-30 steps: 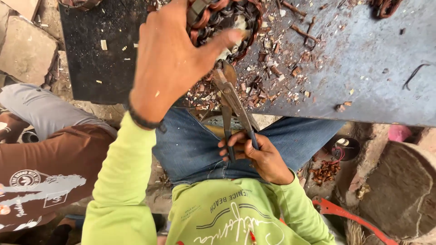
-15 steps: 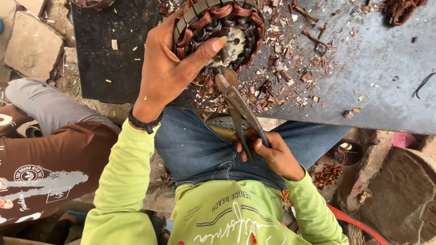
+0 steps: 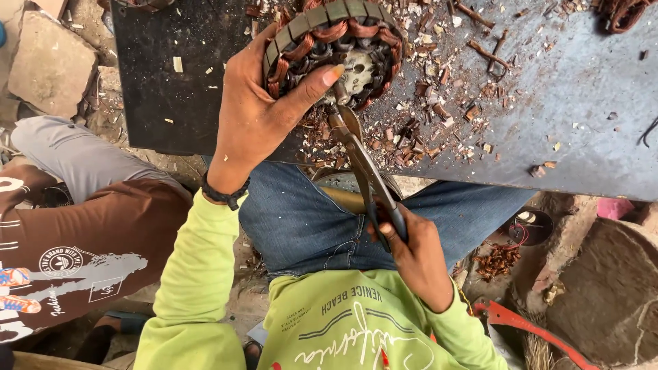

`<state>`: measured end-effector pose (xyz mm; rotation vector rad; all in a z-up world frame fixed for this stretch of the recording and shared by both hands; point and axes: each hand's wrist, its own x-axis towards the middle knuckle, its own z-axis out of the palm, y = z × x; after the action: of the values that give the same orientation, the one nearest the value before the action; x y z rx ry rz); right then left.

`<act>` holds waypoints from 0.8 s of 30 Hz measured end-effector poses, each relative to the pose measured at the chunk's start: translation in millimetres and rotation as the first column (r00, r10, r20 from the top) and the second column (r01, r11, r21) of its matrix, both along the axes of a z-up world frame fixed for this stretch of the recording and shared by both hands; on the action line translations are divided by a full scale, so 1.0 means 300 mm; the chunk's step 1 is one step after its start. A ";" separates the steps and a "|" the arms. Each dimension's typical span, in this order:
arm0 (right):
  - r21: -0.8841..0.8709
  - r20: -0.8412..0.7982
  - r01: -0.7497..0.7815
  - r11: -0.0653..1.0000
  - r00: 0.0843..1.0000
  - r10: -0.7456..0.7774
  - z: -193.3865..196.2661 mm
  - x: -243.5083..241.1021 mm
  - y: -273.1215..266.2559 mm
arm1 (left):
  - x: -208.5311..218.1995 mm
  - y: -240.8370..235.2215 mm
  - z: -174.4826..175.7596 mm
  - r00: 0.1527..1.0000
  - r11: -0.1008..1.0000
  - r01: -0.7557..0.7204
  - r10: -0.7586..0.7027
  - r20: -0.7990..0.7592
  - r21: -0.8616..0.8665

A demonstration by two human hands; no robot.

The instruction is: Stripping old copper windings from a fan motor stator using a pair of pliers.

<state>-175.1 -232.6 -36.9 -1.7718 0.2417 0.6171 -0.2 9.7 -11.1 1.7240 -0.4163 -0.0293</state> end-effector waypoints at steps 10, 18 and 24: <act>0.560 -0.123 0.026 0.828 0.991 0.052 -0.277 -0.048 -0.058 | -0.023 -0.004 -0.012 0.984 0.995 -0.032 0.015 -0.175 -0.094; 0.527 -0.123 0.109 0.843 0.991 -0.052 -0.429 -0.111 0.007 | -0.035 -0.050 -0.050 0.978 0.965 -0.102 0.051 -0.204 -0.243; -0.163 0.266 0.198 0.967 0.952 -0.150 -0.131 -0.068 0.089 | -0.047 -0.005 -0.015 0.985 0.986 -0.135 0.122 -0.118 -0.103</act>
<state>-195.6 -205.9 -76.1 -1.9641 0.2846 0.2435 -14.3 8.1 -15.7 1.6280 -0.2196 -0.0086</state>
